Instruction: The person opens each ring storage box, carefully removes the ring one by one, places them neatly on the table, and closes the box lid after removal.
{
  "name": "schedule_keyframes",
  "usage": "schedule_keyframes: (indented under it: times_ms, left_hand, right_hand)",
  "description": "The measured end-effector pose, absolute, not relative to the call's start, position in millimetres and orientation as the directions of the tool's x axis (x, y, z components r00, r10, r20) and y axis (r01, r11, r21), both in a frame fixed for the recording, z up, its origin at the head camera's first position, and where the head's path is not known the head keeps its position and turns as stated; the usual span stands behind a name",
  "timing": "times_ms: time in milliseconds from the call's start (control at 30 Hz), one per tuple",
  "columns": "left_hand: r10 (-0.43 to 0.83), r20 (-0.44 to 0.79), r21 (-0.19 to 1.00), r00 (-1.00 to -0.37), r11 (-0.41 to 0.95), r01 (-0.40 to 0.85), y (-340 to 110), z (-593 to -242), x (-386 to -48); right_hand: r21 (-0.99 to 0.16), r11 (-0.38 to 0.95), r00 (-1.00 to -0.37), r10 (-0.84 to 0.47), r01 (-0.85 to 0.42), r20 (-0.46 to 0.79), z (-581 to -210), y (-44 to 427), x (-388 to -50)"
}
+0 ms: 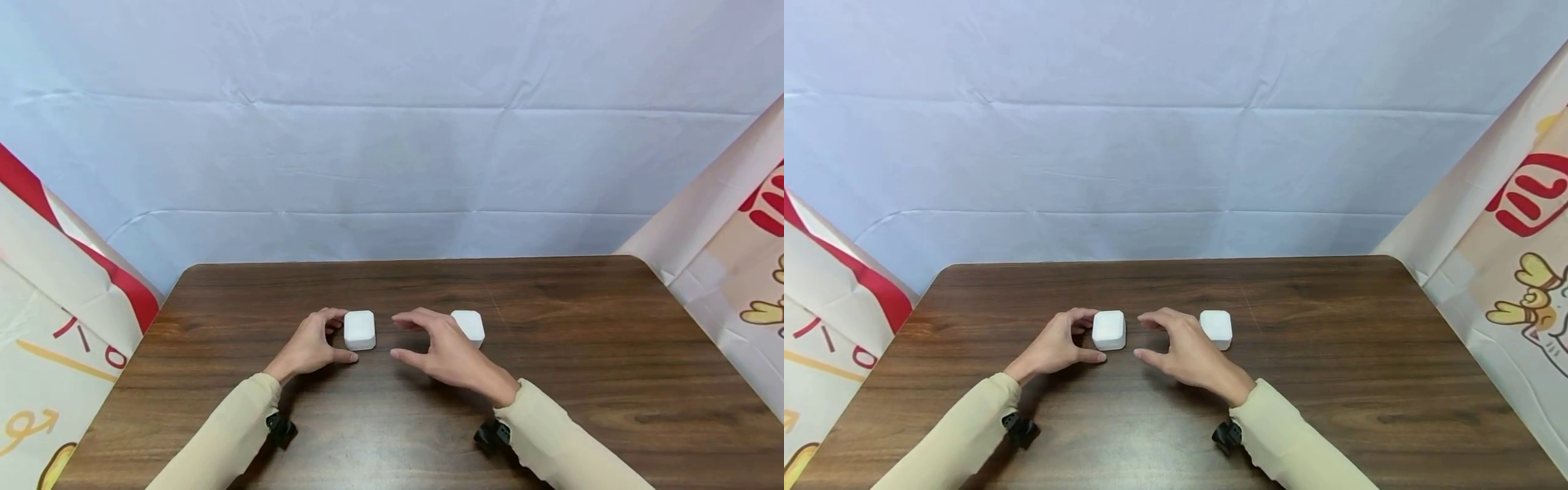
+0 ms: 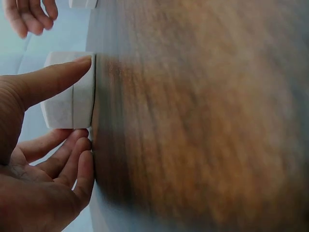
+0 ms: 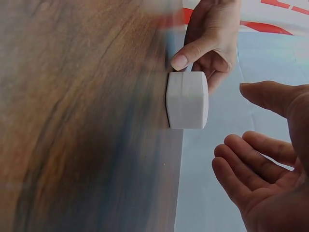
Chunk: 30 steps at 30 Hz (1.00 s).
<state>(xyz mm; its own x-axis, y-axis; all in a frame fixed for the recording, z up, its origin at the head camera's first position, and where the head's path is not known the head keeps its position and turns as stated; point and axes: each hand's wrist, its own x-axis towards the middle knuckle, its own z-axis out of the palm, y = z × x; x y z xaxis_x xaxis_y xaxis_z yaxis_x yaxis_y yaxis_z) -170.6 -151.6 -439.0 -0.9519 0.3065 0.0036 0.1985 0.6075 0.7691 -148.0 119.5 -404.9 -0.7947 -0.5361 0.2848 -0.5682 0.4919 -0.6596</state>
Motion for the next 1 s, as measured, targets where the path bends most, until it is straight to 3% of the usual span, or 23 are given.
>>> schedule_keyframes:
  times_ms: [1000]
  left_hand:
    - [0.336, 0.024, 0.776, -0.942, 0.587, 0.229, -152, -445, -178]
  right_hand:
    - [-0.673, 0.543, -0.821, -0.545, -0.502, 0.172, -418, 89, -168]
